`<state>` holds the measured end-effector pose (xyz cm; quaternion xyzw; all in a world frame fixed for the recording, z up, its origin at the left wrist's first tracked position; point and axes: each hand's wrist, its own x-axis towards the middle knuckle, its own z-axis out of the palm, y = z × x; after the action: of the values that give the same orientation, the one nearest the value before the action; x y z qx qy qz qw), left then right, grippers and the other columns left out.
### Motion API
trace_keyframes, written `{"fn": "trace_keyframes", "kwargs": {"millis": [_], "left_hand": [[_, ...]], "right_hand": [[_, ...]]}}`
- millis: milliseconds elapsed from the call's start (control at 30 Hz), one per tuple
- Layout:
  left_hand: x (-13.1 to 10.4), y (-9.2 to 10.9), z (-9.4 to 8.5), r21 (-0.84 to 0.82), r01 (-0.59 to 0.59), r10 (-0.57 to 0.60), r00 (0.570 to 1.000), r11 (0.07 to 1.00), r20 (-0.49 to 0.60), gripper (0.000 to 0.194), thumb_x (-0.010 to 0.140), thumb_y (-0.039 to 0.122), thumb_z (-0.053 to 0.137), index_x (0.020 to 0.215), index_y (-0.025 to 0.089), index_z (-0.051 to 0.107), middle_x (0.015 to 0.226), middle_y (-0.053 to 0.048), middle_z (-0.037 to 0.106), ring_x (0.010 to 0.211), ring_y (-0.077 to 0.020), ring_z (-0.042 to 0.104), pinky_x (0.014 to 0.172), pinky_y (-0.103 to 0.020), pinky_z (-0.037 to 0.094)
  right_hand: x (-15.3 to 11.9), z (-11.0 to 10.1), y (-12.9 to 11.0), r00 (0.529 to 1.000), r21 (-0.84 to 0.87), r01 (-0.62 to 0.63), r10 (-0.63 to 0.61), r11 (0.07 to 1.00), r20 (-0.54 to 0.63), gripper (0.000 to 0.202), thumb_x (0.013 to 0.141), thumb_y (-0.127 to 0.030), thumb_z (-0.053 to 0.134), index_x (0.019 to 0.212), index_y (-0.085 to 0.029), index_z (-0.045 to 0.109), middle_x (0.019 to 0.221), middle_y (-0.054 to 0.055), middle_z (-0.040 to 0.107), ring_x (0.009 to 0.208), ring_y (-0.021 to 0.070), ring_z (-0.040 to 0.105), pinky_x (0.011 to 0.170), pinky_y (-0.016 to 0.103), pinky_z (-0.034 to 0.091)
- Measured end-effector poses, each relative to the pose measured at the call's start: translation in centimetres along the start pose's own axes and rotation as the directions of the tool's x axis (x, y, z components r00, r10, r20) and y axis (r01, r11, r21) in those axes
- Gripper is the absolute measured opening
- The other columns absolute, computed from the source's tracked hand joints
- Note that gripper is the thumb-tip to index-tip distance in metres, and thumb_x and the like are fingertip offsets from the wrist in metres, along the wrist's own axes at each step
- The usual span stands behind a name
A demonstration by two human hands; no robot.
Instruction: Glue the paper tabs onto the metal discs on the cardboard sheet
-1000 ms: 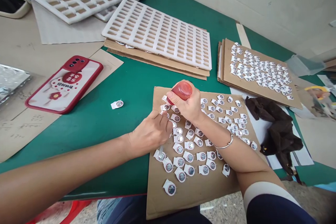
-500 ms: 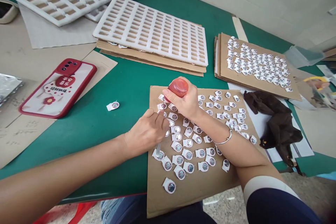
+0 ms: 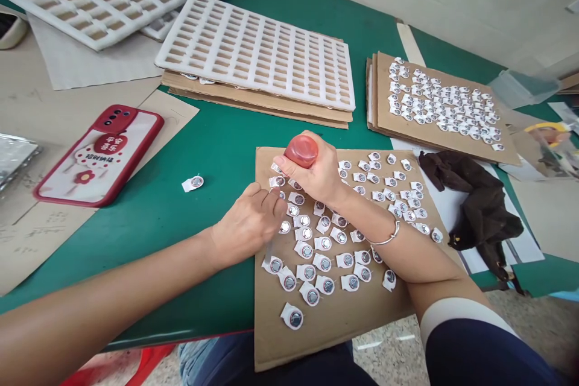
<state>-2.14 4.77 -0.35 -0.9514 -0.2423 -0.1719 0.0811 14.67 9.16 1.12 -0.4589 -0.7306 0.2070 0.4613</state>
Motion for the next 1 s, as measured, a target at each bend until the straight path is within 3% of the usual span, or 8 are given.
{"fn": "trace_keyframes", "kwargs": {"millis": [133, 267, 467, 567, 733, 833, 933, 1000], "left_hand": [[0.0, -0.6, -0.2, -0.125, 0.04, -0.043, 0.999, 0.991, -0.014, 0.019, 0.081, 0.003, 0.04, 0.07, 0.013, 0.052, 0.063, -0.005, 0.055, 0.058, -0.0177, 0.052, 0.055, -0.033, 0.035], [-0.2, -1.6, -0.3, -0.324, 0.125, -0.127, 0.992, 0.938, 0.015, 0.012, 0.083, 0.009, 0.044, 0.078, 0.012, 0.054, 0.07, -0.005, 0.06, 0.064, -0.0179, 0.056, 0.061, -0.033, 0.039], [-0.3, -2.9, -0.6, -0.518, 0.271, -0.27, 0.96, 0.811, 0.078, 0.011, 0.088, 0.019, 0.047, 0.084, 0.016, 0.057, 0.075, -0.002, 0.064, 0.064, -0.0146, 0.058, 0.065, -0.03, 0.041], [-0.3, -3.1, -0.6, -0.536, 0.324, -0.323, 0.941, 0.78, 0.099, 0.011, 0.087, 0.021, 0.049, 0.083, 0.017, 0.058, 0.074, 0.0, 0.065, 0.063, -0.0137, 0.058, 0.063, -0.027, 0.042], [-0.5, -3.4, -0.1, -0.568, 0.337, -0.348, 0.933, 0.751, 0.094, 0.011, 0.086, 0.023, 0.05, 0.083, 0.018, 0.059, 0.075, 0.0, 0.066, 0.065, -0.0139, 0.06, 0.064, -0.027, 0.043], [-0.6, -3.5, 0.1, -0.573, 0.329, -0.349, 0.934, 0.75, 0.079, 0.011, 0.087, 0.023, 0.05, 0.083, 0.017, 0.059, 0.078, -0.001, 0.067, 0.069, -0.0149, 0.062, 0.065, -0.027, 0.044], [-0.6, -3.5, 0.1, -0.567, 0.327, -0.346, 0.935, 0.756, 0.079, 0.011, 0.086, 0.023, 0.051, 0.083, 0.017, 0.059, 0.079, -0.002, 0.067, 0.07, -0.0153, 0.062, 0.065, -0.027, 0.044], [-0.6, -3.4, 0.0, -0.562, 0.33, -0.344, 0.935, 0.759, 0.085, 0.011, 0.087, 0.022, 0.051, 0.083, 0.017, 0.06, 0.079, -0.001, 0.067, 0.07, -0.0154, 0.062, 0.065, -0.027, 0.043]], "right_hand": [[0.2, 0.1, -0.2, 1.0, 0.012, 0.012, -0.012, 1.0, -0.007, 0.033, 0.076, -0.046, 0.071, 0.076, -0.02, 0.05, 0.077, 0.0, 0.057, 0.07, 0.0139, 0.054, 0.066, 0.029, 0.047], [1.1, -0.5, -0.7, 0.995, 0.034, -0.096, 0.096, 0.995, -0.005, 0.037, 0.076, -0.05, 0.068, 0.073, -0.019, 0.049, 0.07, 0.0, 0.056, 0.065, 0.0132, 0.053, 0.066, 0.03, 0.048], [2.3, -2.2, -1.6, 0.949, 0.376, -0.314, 0.287, 0.872, 0.127, 0.039, 0.078, -0.056, 0.064, 0.089, -0.021, 0.049, 0.062, -0.004, 0.055, 0.054, 0.0127, 0.057, 0.049, 0.024, 0.047], [1.6, -2.8, -1.3, 0.927, 0.428, -0.373, 0.351, 0.823, 0.133, 0.043, 0.077, -0.052, 0.065, 0.101, -0.023, 0.046, 0.064, -0.004, 0.058, 0.054, 0.0133, 0.06, 0.04, 0.02, 0.041], [-1.0, -3.2, -0.7, 0.915, 0.392, -0.397, 0.391, 0.83, 0.099, 0.039, 0.075, -0.046, 0.068, 0.097, -0.019, 0.05, 0.07, 0.001, 0.062, 0.063, 0.0154, 0.063, 0.047, 0.023, 0.049], [-2.2, -3.0, -0.5, 0.926, 0.301, -0.364, 0.378, 0.882, 0.013, 0.034, 0.075, -0.043, 0.068, 0.092, -0.017, 0.055, 0.074, 0.002, 0.063, 0.069, 0.016, 0.063, 0.059, 0.028, 0.052], [-2.9, -2.6, -0.3, 0.95, 0.154, -0.27, 0.29, 0.95, -0.12, 0.028, 0.073, -0.041, 0.07, 0.085, -0.018, 0.06, 0.079, 0.002, 0.063, 0.071, 0.0151, 0.06, 0.066, 0.031, 0.051], [-3.1, -2.4, -0.1, 0.965, 0.115, -0.209, 0.224, 0.971, -0.135, 0.026, 0.072, -0.039, 0.071, 0.083, -0.018, 0.062, 0.082, 0.001, 0.062, 0.073, 0.0145, 0.059, 0.069, 0.031, 0.049]]}}
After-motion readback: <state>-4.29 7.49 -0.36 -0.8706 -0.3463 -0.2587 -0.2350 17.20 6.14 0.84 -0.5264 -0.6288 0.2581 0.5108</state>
